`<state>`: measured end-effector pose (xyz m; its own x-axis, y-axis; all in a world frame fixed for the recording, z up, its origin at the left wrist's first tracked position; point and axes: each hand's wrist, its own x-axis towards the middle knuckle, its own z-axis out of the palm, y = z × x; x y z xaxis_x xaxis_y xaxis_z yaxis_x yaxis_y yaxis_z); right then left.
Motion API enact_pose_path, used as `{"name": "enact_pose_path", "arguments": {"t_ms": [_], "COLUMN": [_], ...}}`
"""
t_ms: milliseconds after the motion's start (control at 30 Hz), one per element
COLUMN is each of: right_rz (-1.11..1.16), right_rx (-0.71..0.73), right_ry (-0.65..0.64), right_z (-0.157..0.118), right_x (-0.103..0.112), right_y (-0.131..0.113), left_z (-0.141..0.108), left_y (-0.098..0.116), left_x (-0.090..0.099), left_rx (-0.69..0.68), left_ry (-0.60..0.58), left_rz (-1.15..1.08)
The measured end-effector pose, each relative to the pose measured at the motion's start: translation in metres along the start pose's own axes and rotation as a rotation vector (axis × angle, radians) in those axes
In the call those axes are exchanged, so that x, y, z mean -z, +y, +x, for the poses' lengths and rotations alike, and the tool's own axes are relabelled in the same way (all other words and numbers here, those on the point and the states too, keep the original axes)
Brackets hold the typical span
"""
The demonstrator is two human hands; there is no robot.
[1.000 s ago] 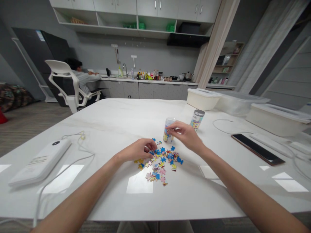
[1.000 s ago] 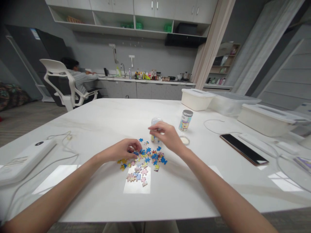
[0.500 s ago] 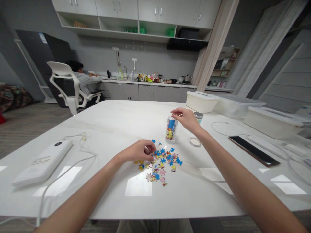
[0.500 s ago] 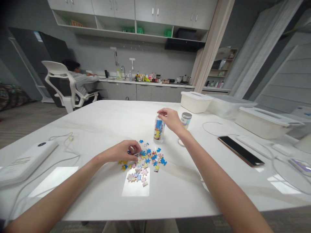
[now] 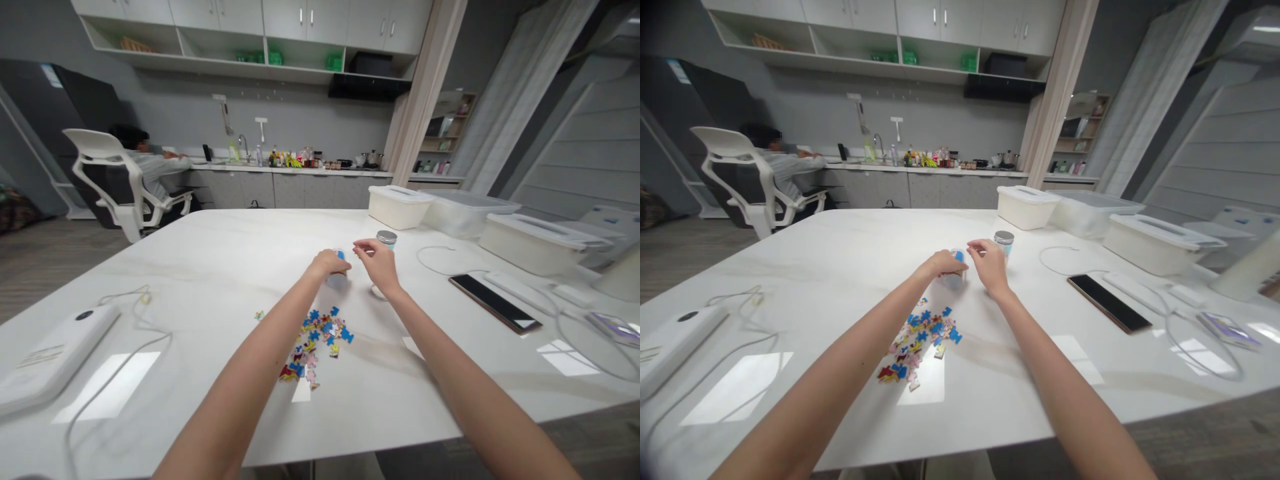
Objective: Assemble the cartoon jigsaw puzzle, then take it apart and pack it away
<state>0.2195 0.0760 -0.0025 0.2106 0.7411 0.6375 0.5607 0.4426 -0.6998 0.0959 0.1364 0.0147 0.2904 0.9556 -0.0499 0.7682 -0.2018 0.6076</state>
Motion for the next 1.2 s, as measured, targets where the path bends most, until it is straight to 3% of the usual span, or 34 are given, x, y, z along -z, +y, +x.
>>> {"name": "enact_pose_path", "arguments": {"t_ms": [167, 267, 333, 400, 500, 600, 767, 933, 1200], "right_rz": [0.072, 0.177, 0.239, 0.271, 0.266, 0.253, 0.120, -0.051, -0.128], "right_rx": [-0.063, -0.046, -0.012, 0.007, 0.011, 0.010, 0.032, 0.115, 0.341], "right_ry": [0.010, 0.037, 0.029, -0.029, -0.178, -0.292, -0.362, -0.353, -0.291], "right_z": [0.004, 0.002, -0.001, -0.004, -0.008, -0.011, -0.011, -0.013, -0.020], "right_x": [0.000, -0.002, -0.002, -0.002, 0.000, 0.002, 0.007, 0.012, 0.014], "right_y": [-0.004, -0.018, -0.031, -0.043, -0.053, -0.054, -0.053, -0.060, -0.073], "left_z": [-0.028, -0.057, -0.076, -0.091, -0.105, -0.112, -0.115, -0.113, -0.117], "left_y": [-0.015, -0.028, -0.039, -0.048, -0.056, -0.057, -0.054, -0.056, -0.049], "left_x": [0.010, 0.018, 0.017, 0.013, 0.007, 0.005, 0.007, 0.006, 0.008], "left_rx": [0.008, -0.123, -0.281, -0.386, -0.432, -0.460, -0.487, -0.503, -0.497], "left_ry": [0.051, 0.110, 0.150, 0.210, 0.281, 0.289, 0.278, 0.295, 0.330], "left_rz": [0.033, -0.007, -0.095, -0.186, -0.197, -0.153, -0.143, -0.140, -0.202]}}
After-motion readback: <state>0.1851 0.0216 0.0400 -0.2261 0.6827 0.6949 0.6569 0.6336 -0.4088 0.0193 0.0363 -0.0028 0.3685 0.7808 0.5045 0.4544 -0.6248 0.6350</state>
